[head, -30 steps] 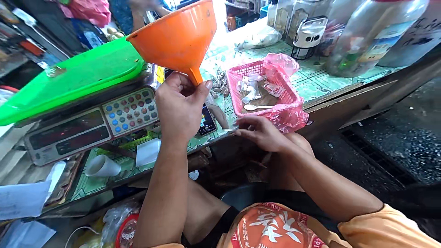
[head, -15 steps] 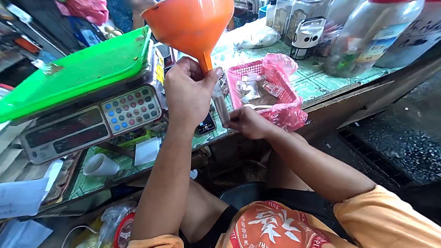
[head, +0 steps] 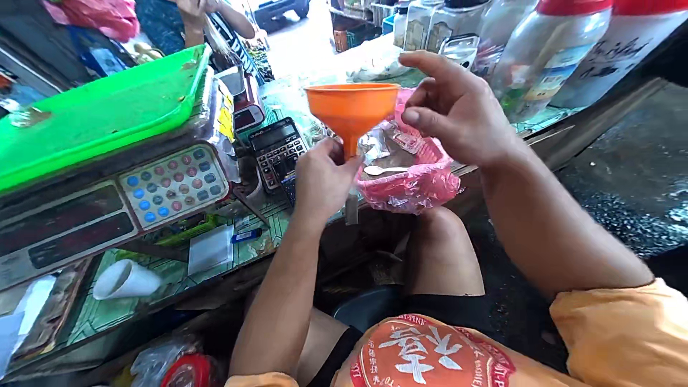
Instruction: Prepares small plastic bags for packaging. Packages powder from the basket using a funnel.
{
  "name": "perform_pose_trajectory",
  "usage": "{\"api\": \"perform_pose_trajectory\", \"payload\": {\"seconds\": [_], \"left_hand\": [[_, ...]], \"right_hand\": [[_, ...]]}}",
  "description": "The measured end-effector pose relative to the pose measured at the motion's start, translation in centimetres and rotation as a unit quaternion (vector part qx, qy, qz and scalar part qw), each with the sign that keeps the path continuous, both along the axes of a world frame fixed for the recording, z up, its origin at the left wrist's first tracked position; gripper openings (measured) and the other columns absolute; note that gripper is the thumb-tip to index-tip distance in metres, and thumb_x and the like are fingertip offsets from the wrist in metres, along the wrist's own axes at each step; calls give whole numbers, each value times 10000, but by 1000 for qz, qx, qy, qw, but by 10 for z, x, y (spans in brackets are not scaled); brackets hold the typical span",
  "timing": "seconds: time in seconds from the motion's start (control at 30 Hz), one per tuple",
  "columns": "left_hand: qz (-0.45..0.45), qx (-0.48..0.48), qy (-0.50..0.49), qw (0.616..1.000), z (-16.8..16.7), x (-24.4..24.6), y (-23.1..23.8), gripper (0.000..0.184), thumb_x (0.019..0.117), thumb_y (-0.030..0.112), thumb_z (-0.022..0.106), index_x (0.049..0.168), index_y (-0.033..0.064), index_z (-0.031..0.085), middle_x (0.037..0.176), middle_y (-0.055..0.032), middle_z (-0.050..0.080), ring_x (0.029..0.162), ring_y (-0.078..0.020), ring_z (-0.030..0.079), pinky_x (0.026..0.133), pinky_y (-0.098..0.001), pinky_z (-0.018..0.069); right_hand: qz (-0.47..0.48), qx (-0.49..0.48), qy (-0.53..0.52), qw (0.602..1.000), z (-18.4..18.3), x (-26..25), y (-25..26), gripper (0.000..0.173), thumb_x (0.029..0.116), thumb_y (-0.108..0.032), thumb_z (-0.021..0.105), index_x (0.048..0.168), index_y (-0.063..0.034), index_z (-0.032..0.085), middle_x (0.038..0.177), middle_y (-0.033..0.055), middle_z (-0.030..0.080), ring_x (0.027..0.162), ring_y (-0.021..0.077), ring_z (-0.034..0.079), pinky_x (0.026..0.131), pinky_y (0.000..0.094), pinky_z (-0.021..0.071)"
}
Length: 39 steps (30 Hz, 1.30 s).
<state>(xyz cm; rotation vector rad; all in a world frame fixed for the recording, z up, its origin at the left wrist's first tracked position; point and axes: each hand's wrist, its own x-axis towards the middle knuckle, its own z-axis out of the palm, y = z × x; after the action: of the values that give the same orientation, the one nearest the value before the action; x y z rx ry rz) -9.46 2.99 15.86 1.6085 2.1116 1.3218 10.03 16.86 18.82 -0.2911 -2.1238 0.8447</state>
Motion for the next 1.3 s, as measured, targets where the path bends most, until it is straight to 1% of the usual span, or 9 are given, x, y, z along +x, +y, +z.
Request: {"api": "perform_pose_trajectory", "payload": {"seconds": [0.17, 0.37, 0.5, 0.67, 0.87, 0.93, 1.07, 1.2, 1.3], "left_hand": [[-28, -96, 8, 995, -27, -7, 66, 311, 895, 328, 762, 940, 23, 713, 860, -127, 701, 842, -280, 689, 806, -547, 558], [-57, -227, 48, 971, -50, 0, 107, 220, 865, 262, 752, 930, 52, 735, 935, -153, 713, 908, -325, 700, 802, -584, 567], [-54, -250, 70, 964, -51, 5, 99, 132, 904, 175, 682, 959, 75, 749, 977, -145, 717, 951, -310, 699, 811, -558, 565], [-35, -209, 38, 976, -47, 8, 75, 186, 994, 217, 619, 979, 107, 769, 956, -98, 736, 945, -264, 706, 832, -524, 562], [-9, -45, 24, 999, -50, 18, 35, 91, 960, 152, 692, 903, 101, 742, 858, -68, 719, 792, -221, 693, 715, -481, 572], [3, -7, 9, 1000, -48, 18, 30, 111, 934, 182, 739, 855, 104, 730, 816, -33, 701, 750, -171, 671, 697, -430, 565], [-21, 27, 15, 999, -38, 19, 22, 100, 957, 159, 703, 910, 101, 770, 892, -13, 709, 838, -120, 677, 778, -361, 569], [-44, 62, 27, 997, -23, 26, 10, 60, 938, 115, 728, 881, 98, 735, 882, -19, 687, 796, -127, 667, 713, -359, 580], [-38, 66, 2, 997, -9, 22, 5, 107, 923, 181, 759, 844, 111, 741, 821, 13, 699, 750, -90, 663, 699, -335, 568]], "right_hand": [[-15, -53, -167, 984, -6, -12, 60, 252, 1049, -298, 565, 1160, -94, 664, 833, 17, 669, 649, 87, 606, 587, 280, 522], [-71, -218, -194, 954, -41, -10, 109, 251, 1075, -325, 520, 1112, -117, 655, 733, -2, 596, 545, 75, 507, 511, 253, 443], [-158, -238, -208, 935, -53, -9, 122, 259, 1069, -360, 538, 1070, -124, 646, 721, -3, 576, 550, 69, 495, 522, 254, 431], [-220, -149, -336, 903, -72, -23, 123, 387, 1058, -379, 569, 1130, -16, 683, 912, 204, 678, 800, 351, 647, 782, 625, 506], [-259, -31, -331, 907, -72, -16, 105, 411, 1000, -377, 652, 1270, -67, 669, 998, 252, 693, 937, 493, 657, 824, 766, 453], [-231, -14, -272, 934, -59, -8, 72, 316, 997, -290, 668, 1225, -72, 695, 917, 196, 689, 834, 412, 658, 753, 693, 493], [-13, -63, -202, 977, -64, -2, 7, 235, 934, -122, 710, 1168, -107, 721, 801, 27, 668, 671, 140, 627, 631, 364, 561], [26, -87, -161, 983, -88, -22, -19, 71, 896, -135, 748, 965, -132, 732, 716, -30, 663, 595, 68, 604, 550, 278, 529], [44, -101, -169, 980, -101, -32, -26, 37, 921, -81, 745, 908, -115, 747, 798, -23, 721, 686, 59, 672, 643, 286, 594]]}}
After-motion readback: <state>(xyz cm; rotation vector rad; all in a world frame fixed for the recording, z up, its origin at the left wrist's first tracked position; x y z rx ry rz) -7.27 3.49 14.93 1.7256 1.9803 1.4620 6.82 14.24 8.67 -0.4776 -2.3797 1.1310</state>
